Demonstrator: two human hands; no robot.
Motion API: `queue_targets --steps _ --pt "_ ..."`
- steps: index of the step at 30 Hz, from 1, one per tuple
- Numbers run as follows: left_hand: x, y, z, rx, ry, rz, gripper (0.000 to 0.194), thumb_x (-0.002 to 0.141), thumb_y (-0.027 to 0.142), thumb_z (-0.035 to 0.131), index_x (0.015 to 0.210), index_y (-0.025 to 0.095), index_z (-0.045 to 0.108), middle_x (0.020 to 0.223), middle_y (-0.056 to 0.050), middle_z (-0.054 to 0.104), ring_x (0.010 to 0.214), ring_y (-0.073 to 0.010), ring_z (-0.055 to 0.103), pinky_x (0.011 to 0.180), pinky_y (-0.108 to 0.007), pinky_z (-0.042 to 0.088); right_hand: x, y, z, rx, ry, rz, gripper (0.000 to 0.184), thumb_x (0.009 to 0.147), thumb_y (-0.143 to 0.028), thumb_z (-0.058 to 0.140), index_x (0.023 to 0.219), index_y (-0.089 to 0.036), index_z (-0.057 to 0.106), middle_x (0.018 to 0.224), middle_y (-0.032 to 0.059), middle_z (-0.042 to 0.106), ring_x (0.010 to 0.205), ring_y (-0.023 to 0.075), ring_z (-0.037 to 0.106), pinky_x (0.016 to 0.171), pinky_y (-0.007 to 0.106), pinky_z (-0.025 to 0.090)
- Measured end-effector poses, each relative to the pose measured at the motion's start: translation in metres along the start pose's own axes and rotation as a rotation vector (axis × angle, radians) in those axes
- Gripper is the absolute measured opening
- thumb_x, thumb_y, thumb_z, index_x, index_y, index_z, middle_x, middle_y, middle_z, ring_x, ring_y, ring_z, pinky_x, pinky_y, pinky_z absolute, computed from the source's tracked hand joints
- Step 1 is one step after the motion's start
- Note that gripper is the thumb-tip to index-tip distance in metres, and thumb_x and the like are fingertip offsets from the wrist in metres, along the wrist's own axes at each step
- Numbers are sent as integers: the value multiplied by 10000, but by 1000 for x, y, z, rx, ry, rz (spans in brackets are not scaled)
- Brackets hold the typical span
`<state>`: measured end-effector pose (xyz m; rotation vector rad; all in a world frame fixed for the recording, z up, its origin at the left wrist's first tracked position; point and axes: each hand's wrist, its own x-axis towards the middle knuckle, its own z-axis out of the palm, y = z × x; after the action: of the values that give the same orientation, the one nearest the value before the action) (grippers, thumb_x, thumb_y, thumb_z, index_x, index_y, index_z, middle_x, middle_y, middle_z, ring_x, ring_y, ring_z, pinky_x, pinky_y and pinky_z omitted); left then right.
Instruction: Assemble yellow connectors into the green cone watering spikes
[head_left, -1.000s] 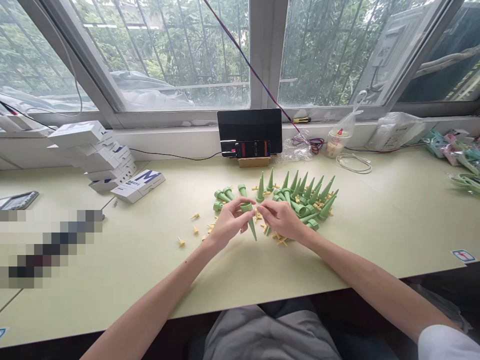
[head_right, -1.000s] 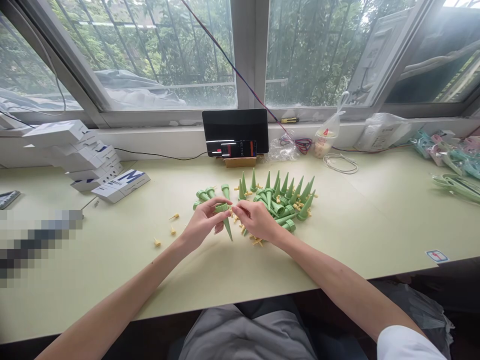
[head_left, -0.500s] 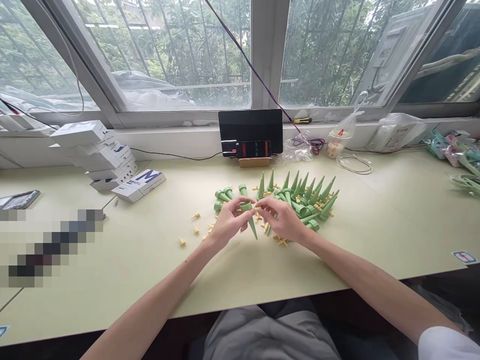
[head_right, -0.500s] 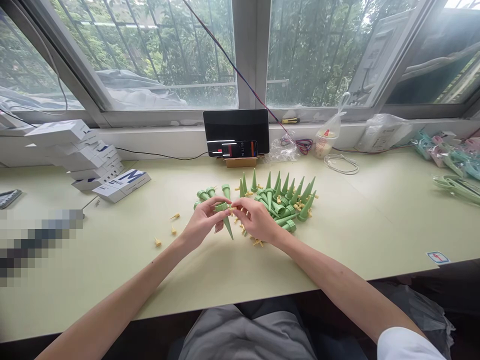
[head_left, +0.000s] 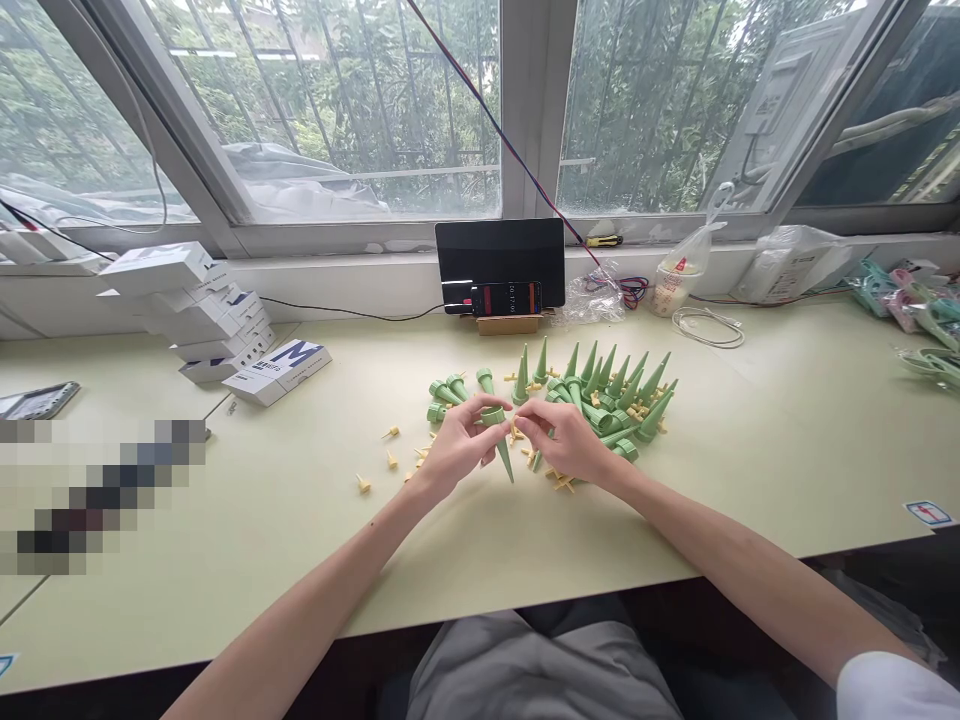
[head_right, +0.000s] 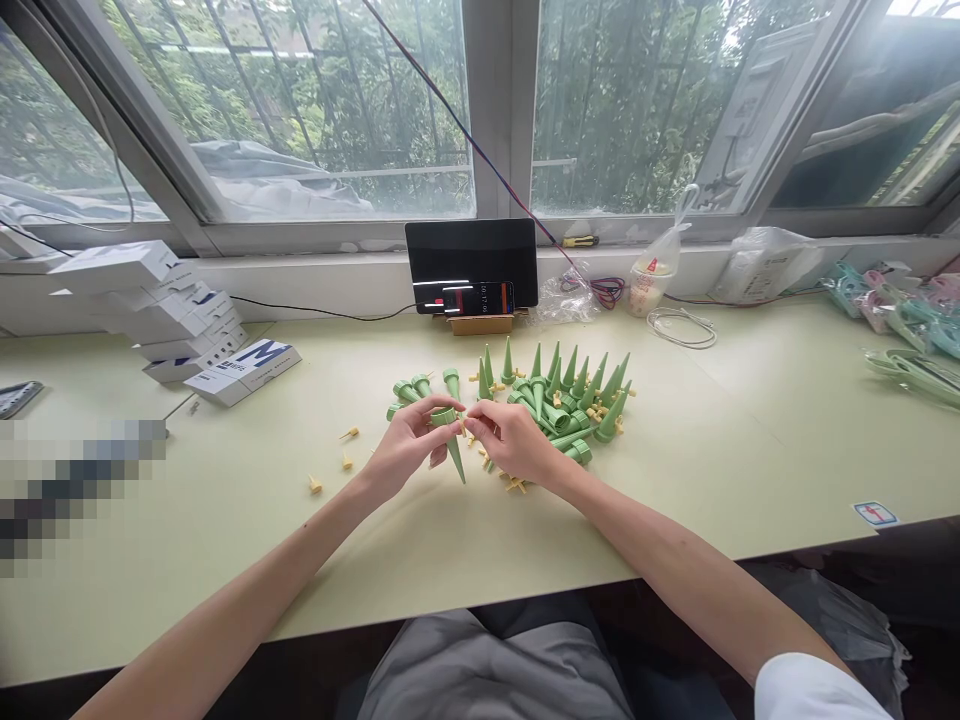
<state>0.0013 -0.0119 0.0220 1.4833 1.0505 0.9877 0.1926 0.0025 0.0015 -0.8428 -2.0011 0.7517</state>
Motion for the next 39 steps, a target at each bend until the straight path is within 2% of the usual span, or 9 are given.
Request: queue_targets --steps 4,9,13,25,39 --pt "-1 1 0 -2 -9 0 313 820 419 707 1036 205 631 517 79 423 463 -79 427 496 -219 367 1 0 0 -11 -1 -2 295 1011 -380 465 854 -186 622 638 -19 544 535 111 454 531 249 377" --pt "0 3 1 -34 -5 11 306 811 417 715 1018 205 640 531 71 448 458 -77 420 486 -220 359 1 -1 2 12 38 -23 237 1000 -387 494 986 -196 634 793 28 650 673 148 589 606 268 486" --pt "0 3 1 -53 12 8 300 801 411 720 1006 205 642 534 68 465 453 -76 417 479 -221 359 0 -1 2 13 56 -56 208 988 -376 522 1035 -204 629 869 49 669 716 161 618 620 282 518" --pt "1 0 0 -23 -16 3 293 827 411 701 1026 208 628 550 70 442 464 -70 420 491 -216 349 0 2 2 16 14 -19 199 999 -345 498 954 -202 628 806 36 649 683 159 578 616 282 482" --pt "-1 0 0 7 -44 -21 342 804 405 728 1071 217 624 545 87 371 479 -61 338 464 -196 301 0 5 3 11 -1 5 253 1005 -353 488 878 -185 629 732 10 630 590 126 522 564 258 421"
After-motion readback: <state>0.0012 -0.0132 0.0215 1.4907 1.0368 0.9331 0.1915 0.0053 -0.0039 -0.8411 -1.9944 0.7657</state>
